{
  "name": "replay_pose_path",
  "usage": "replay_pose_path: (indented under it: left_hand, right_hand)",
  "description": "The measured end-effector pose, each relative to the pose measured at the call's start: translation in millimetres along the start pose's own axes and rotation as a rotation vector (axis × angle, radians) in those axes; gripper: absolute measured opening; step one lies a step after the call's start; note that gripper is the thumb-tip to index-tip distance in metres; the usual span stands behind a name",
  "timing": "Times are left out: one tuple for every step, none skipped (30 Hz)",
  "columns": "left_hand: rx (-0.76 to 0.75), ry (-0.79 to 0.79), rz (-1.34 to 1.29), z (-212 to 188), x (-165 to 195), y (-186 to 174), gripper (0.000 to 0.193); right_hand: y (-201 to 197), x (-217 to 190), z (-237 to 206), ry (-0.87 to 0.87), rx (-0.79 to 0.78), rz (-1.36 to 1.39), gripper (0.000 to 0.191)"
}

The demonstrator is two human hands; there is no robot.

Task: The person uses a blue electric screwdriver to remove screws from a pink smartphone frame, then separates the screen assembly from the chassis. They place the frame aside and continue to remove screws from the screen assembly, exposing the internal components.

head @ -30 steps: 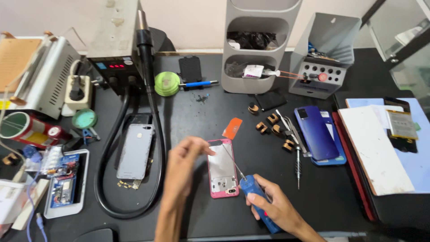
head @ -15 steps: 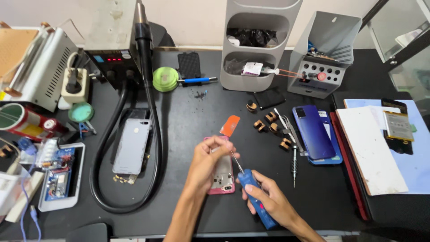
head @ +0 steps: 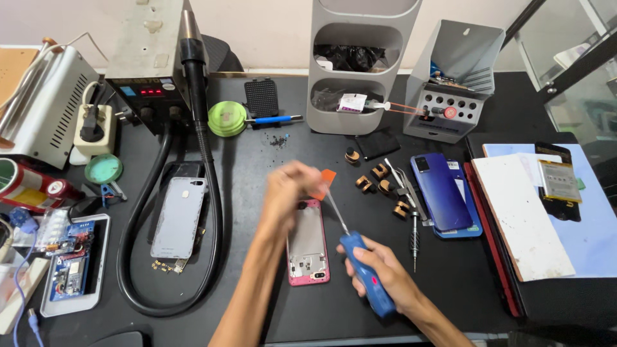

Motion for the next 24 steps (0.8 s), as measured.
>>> replay_pose_path:
  left_hand:
    - [0.094, 0.069, -0.019, 7.1, 9.5, -6.9, 0.005]
    - [0.158, 0.167, 0.017, 14.0, 25.4, -20.4, 0.005]
    - [0.225, 0.266, 0.051, 19.7, 39.6, -32.8, 0.006]
    - [0.258, 0.288, 0.148, 21.6, 46.0, -40.2, 0.009]
    - [0.29, 0.301, 0.248, 22.7, 51.9, -49.0, 0.013]
    - [0.315, 0.314, 0.351, 24.1, 54.7, -53.5, 0.017]
    - [0.338, 0.285, 0.461, 26.4, 54.4, -54.5, 0.017]
    - [0.366, 0.257, 0.568, 28.9, 52.7, -53.2, 0.018]
    - [0.396, 0.225, 0.673, 30.3, 49.8, -51.5, 0.02]
    - [0.404, 0.234, 0.705, 29.8, 47.9, -51.8, 0.023]
    - [0.404, 0.243, 0.738, 30.8, 45.5, -50.0, 0.026]
    - [0.397, 0.258, 0.769, 33.5, 44.7, -48.6, 0.029]
    - [0.409, 0.228, 0.781, 35.8, 43.2, -48.8, 0.033]
    - [0.424, 0.198, 0.795, 37.4, 42.0, -50.4, 0.037]
    - [0.443, 0.163, 0.808, 38.2, 40.4, -52.7, 0.042]
    - [0.477, 0.231, 0.884, 36.5, 39.2, -54.8, 0.046]
    - [0.512, 0.301, 0.959, 35.0, 38.0, -56.5, 0.049]
    - [0.546, 0.374, 1.036, 34.2, 37.8, -58.0, 0.052]
    - [0.547, 0.357, 1.046, 34.0, 35.6, -60.0, 0.051]
    - [0.549, 0.335, 1.055, 32.5, 32.8, -62.1, 0.049]
    - [0.553, 0.314, 1.063, 32.0, 30.7, -63.6, 0.048]
    - [0.502, 0.238, 0.929, 32.5, 28.1, -65.8, 0.042]
    - [0.454, 0.163, 0.792, 32.9, 24.7, -66.7, 0.036]
    - [0.405, 0.092, 0.654, 32.0, 21.4, -68.4, 0.03]
  right_hand:
    - [-1.5, 1.9, -2.2, 0.029, 0.003, 0.03, 0.048]
    - [-3.0, 3.2, -6.9, 0.054, 0.006, 0.061, 0.048]
    - [-5.1, 4.0, -8.9, 0.081, 0.005, 0.089, 0.048]
    - [-6.8, 3.6, -8.3, 0.061, -0.01, 0.07, 0.048]
    - [-7.9, 3.9, -8.9, 0.046, -0.02, 0.055, 0.048]
    - [-8.0, 4.7, -8.9, 0.027, -0.026, 0.043, 0.048]
    - [-8.7, 5.6, -7.3, 0.034, -0.018, 0.051, 0.048]
    - [-8.7, 6.5, -5.0, 0.041, -0.015, 0.056, 0.048]
    - [-9.0, 7.4, -3.5, 0.052, -0.012, 0.06, 0.048]
    - [-8.9, 7.9, -3.5, 0.046, -0.021, 0.065, 0.049]
    - [-9.3, 8.2, -3.9, 0.038, -0.023, 0.071, 0.049]
    - [-9.6, 8.2, -4.1, 0.023, -0.022, 0.074, 0.049]
    - [-10.4, 8.4, -4.6, 0.024, -0.012, 0.077, 0.049]
    - [-10.4, 9.0, -4.6, 0.025, -0.006, 0.082, 0.048]
    - [-10.7, 9.6, -5.0, 0.031, -0.003, 0.088, 0.048]
    - [-10.4, 10.1, -5.3, 0.028, -0.005, 0.095, 0.048]
    - [-10.6, 10.4, -5.0, 0.023, -0.008, 0.103, 0.048]
    - [-10.6, 10.5, -3.8, 0.016, -0.013, 0.112, 0.048]
    - [-11.3, 10.6, -3.1, 0.019, -0.005, 0.106, 0.048]
    - [-11.5, 10.9, -3.5, 0.026, 0.003, 0.1, 0.048]
    - [-12.3, 10.8, -3.1, 0.033, 0.009, 0.093, 0.048]
    - [-12.9, 10.5, -2.9, 0.039, 0.014, 0.096, 0.049]
    - [-14.1, 9.8, -3.0, 0.049, 0.015, 0.098, 0.049]
    - [-14.5, 9.7, -3.2, 0.059, 0.015, 0.101, 0.049]
Point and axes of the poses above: each hand's wrist, its own z-axis towards the middle knuckle, its own y-axis out of the palm, x = y × z, the point moved 2 cm from there along z, towards the middle knuckle, and after that the axes turned 9 degrees about -y, right-handed, at the moved point
